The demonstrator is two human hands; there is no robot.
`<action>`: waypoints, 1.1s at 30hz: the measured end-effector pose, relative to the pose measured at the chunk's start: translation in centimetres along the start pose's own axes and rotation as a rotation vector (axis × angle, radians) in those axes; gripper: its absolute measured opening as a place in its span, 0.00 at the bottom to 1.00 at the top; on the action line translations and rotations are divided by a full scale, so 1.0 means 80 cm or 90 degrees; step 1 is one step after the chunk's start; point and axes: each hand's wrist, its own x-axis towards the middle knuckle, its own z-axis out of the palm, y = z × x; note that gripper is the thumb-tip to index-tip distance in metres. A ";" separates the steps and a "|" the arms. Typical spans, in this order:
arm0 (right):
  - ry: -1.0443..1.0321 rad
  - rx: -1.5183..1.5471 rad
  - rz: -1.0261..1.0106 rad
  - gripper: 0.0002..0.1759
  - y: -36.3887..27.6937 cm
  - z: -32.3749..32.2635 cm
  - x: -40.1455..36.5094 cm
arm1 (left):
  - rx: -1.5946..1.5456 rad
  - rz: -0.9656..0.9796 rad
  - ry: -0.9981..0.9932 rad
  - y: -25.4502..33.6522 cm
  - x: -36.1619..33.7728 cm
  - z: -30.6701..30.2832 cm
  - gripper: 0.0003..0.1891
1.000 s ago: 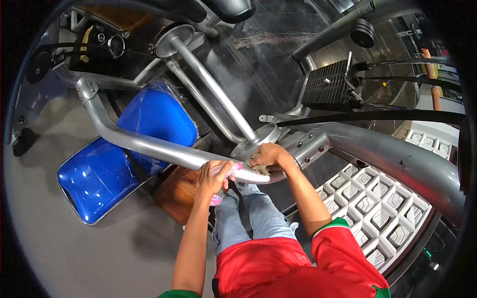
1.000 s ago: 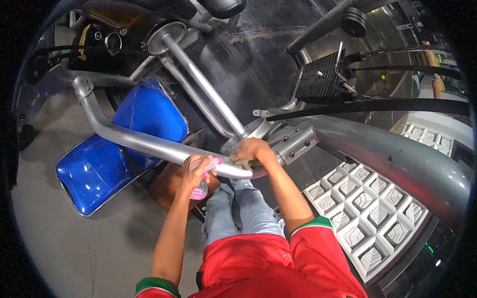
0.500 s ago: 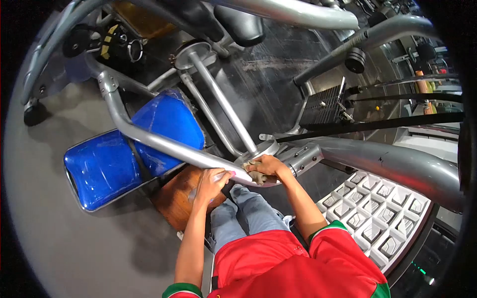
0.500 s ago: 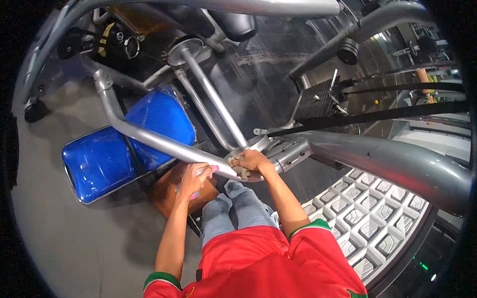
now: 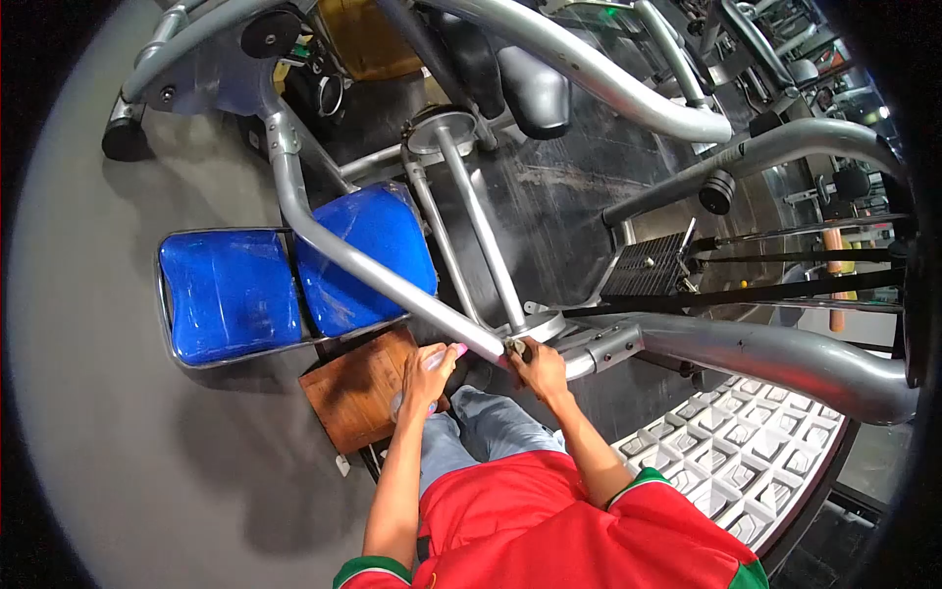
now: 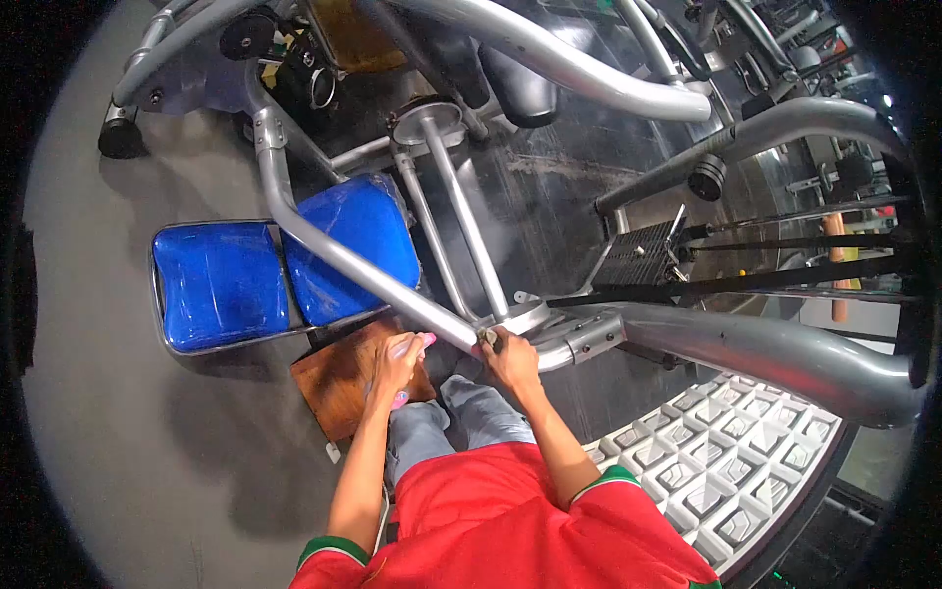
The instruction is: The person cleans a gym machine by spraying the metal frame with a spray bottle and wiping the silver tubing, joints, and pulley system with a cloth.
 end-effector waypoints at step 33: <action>0.017 -0.374 -0.430 0.20 -0.014 0.010 -0.007 | -0.409 -0.234 0.024 -0.092 -0.095 -0.037 0.23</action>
